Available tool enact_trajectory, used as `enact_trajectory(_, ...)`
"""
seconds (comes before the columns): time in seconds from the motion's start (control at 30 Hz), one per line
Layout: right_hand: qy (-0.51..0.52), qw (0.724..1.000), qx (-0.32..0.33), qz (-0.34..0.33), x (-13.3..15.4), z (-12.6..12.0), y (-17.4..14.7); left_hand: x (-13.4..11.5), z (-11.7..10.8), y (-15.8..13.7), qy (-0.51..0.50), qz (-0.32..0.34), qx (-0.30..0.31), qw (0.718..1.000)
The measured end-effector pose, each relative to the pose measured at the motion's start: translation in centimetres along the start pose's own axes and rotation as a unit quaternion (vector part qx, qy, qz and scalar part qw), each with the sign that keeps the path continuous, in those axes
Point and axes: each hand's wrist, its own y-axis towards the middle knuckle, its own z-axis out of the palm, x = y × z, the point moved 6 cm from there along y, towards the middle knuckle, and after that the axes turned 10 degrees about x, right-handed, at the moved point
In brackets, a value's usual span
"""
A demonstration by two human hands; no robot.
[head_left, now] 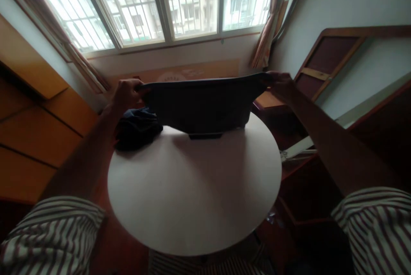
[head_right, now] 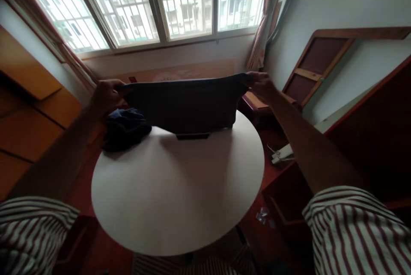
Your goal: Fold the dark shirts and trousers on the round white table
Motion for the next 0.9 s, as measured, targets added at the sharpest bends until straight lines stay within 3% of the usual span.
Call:
enact_trajectory(0.07, -0.042, 0.999, -0.019, -0.021, 1.7, -1.5, -0.5, -1.7, -2.0, -1.4, 0.051, 0.047, -0.061, 0.996)
enact_trajectory(0.13, -0.094, 0.995, -0.013, -0.038, 2.9, -2.0, -2.3, -2.8, -2.0, -3.8, 0.074, 0.073, -0.080, 0.991)
enact_trajectory(0.2, -0.130, 0.989, 0.022, -0.067, 3.1, -1.5, -5.5, -3.3, -0.2, -7.1, 0.072, 0.085, -0.067, 0.991)
enact_trajectory(0.3, -0.105, 0.983, 0.118, -0.096, 1.5, 1.1, -12.7, -3.8, 4.4, -14.1, 0.064, 0.101, -0.012, 0.993)
enact_trajectory(0.4, -0.078, 0.968, 0.231, -0.060, -1.6, 4.7, -21.4, -4.8, 8.9, -22.6, 0.066, 0.126, 0.020, 0.990)
enact_trajectory(0.47, -0.076, 0.951, 0.298, -0.015, -3.3, 6.7, -26.8, -6.0, 10.7, -28.0, 0.050, 0.170, 0.024, 0.984)
enact_trajectory(0.57, -0.080, 0.947, 0.312, 0.005, -3.4, 7.1, -31.5, -7.2, 11.6, -33.6, 0.017, 0.202, 0.060, 0.977)
enact_trajectory(0.63, -0.087, 0.953, 0.289, 0.007, -2.5, 6.2, -31.8, -7.2, 11.2, -34.7, -0.016, 0.186, 0.092, 0.978)
enact_trajectory(0.7, -0.096, 0.965, 0.243, 0.018, -1.6, 5.2, -30.0, -6.4, 10.8, -33.8, -0.069, 0.149, 0.118, 0.979)
enact_trajectory(0.83, -0.111, 0.979, 0.150, 0.083, -1.6, 5.6, -22.9, -2.2, 11.6, -27.8, -0.172, -0.005, 0.097, 0.980)
enact_trajectory(0.9, -0.107, 0.972, 0.163, 0.134, -2.9, 7.6, -19.2, 0.4, 13.3, -24.2, -0.198, -0.093, 0.074, 0.973)
